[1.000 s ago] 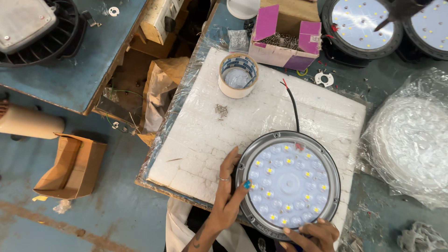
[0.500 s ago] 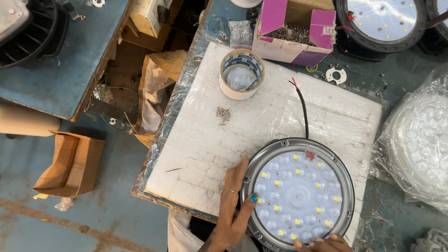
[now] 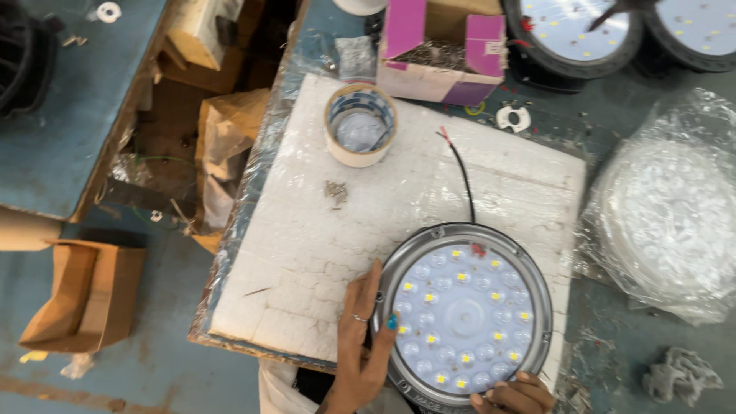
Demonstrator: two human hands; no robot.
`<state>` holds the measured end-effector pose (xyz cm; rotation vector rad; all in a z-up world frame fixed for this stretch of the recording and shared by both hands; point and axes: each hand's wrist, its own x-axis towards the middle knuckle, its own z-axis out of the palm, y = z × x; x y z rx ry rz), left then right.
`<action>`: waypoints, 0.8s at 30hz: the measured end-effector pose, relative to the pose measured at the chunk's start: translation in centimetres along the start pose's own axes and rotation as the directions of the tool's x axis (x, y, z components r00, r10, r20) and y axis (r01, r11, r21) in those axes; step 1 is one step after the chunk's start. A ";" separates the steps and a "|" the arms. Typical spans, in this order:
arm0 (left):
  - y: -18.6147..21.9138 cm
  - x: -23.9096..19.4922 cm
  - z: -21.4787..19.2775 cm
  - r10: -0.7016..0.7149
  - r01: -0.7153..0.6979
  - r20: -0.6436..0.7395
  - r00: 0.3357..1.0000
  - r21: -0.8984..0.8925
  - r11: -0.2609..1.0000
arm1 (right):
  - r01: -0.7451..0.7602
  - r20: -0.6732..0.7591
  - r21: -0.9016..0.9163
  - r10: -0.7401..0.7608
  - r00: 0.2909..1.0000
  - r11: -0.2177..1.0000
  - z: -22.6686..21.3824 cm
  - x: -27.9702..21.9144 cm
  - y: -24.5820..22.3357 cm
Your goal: The person assembles LED light fixtures by placing a clear cover over the LED array, securing it with a green pneumatic tool, and then placing the completed unit into a blue bin. The person repeats this process for multiple units.
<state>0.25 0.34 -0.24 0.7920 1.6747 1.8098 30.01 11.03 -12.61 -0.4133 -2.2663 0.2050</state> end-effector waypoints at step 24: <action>1.0 -0.2 1.5 0.136 -0.101 -0.169 0.976 0.199 0.975 | -0.192 -0.246 0.291 0.267 0.932 0.937 -1.9 11.1 -6.1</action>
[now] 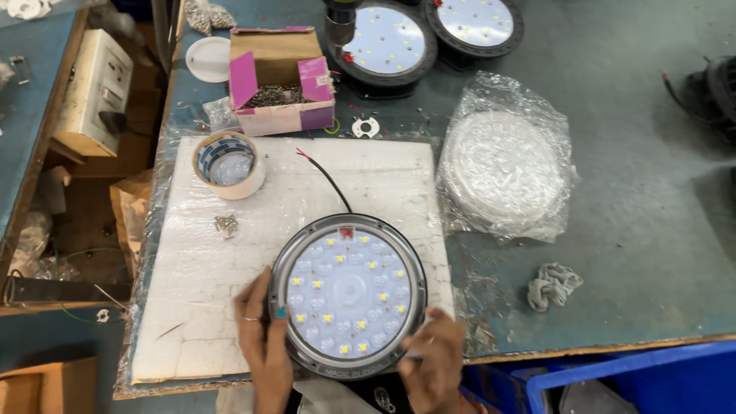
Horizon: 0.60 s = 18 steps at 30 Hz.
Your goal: The person assembles LED light fixtures by placing a clear cover over the LED array, securing it with a green pneumatic tool, and then placing the completed unit into a blue bin. The person repeats this process for multiple units.
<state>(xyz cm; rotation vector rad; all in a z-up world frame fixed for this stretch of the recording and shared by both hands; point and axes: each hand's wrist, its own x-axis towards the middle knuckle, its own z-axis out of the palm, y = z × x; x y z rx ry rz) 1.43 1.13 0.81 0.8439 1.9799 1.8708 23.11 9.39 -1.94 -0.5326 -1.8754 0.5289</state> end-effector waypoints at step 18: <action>5.5 2.3 7.7 0.129 -0.545 0.551 0.824 0.712 0.442 | -0.685 0.230 0.584 0.721 0.654 0.436 0.4 5.7 4.3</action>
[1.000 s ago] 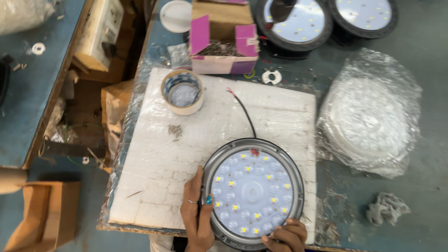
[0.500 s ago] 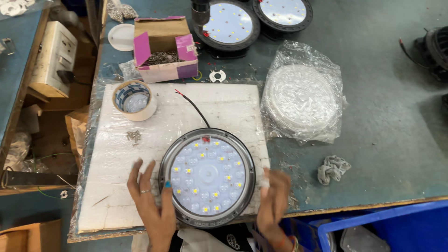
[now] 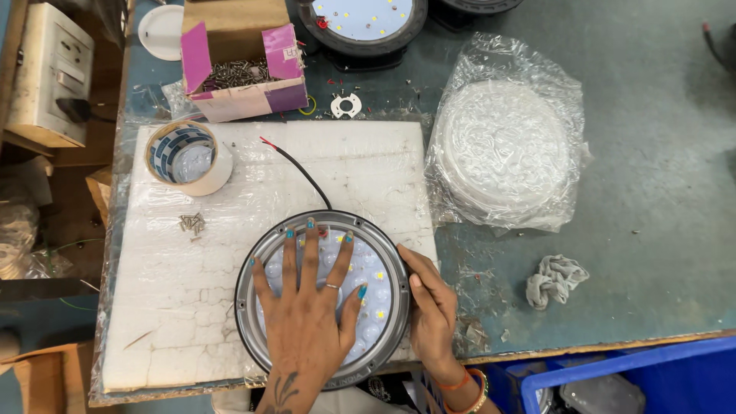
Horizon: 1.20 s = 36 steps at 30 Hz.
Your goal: The person assembles LED light fixtures by placing a clear cover over the LED array, securing it with a green pneumatic tool, and then placing the completed unit into a blue bin. The person repeats this process for multiple units.
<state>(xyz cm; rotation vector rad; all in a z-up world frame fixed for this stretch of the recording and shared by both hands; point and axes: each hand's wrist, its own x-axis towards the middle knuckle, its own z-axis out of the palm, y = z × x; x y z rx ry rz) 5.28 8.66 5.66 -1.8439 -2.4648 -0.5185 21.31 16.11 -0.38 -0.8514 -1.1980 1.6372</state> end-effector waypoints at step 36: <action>-5.2 -5.7 5.2 -0.641 0.079 -0.157 0.751 -0.943 0.323 | 0.048 -0.087 -0.157 -0.062 0.994 0.986 2.1 1.5 3.0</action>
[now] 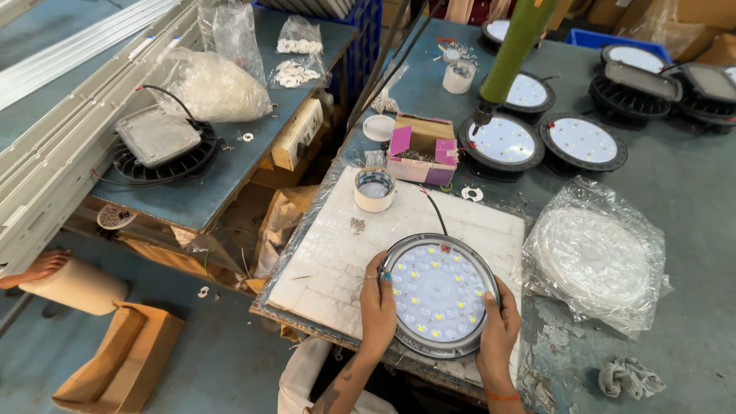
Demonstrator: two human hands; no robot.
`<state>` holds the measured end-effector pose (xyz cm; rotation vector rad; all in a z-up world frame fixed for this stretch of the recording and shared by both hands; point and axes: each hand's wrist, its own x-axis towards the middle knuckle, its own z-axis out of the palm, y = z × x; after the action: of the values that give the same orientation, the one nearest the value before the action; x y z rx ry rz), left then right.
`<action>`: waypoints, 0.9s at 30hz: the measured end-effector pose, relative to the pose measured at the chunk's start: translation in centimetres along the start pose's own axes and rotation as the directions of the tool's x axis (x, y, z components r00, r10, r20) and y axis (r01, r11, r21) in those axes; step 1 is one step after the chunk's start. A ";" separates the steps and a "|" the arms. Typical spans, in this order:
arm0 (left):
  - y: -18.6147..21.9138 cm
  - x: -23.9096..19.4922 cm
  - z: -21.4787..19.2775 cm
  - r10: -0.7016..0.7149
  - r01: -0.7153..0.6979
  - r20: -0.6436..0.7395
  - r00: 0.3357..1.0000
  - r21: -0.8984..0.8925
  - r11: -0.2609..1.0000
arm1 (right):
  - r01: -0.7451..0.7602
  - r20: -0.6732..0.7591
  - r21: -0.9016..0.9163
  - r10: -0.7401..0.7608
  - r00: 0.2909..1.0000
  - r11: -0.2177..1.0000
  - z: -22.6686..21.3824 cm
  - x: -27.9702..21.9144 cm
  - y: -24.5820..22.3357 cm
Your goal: The person assembles LED light fixtures by placing a clear cover over the LED array, securing it with a green pneumatic tool, and then placing the completed unit into a blue bin. The person repeats this process for multiple units.
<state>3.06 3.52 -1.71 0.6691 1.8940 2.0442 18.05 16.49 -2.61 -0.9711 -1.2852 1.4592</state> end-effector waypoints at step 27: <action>-1.5 13.1 -8.3 0.373 -0.364 0.063 0.926 0.418 0.832 | 0.410 0.514 0.345 -0.535 0.670 0.844 14.9 21.1 -26.9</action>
<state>-12.53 3.03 -1.57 1.2085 2.4087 1.8430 2.20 33.59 26.48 0.0230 -1.6381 1.4681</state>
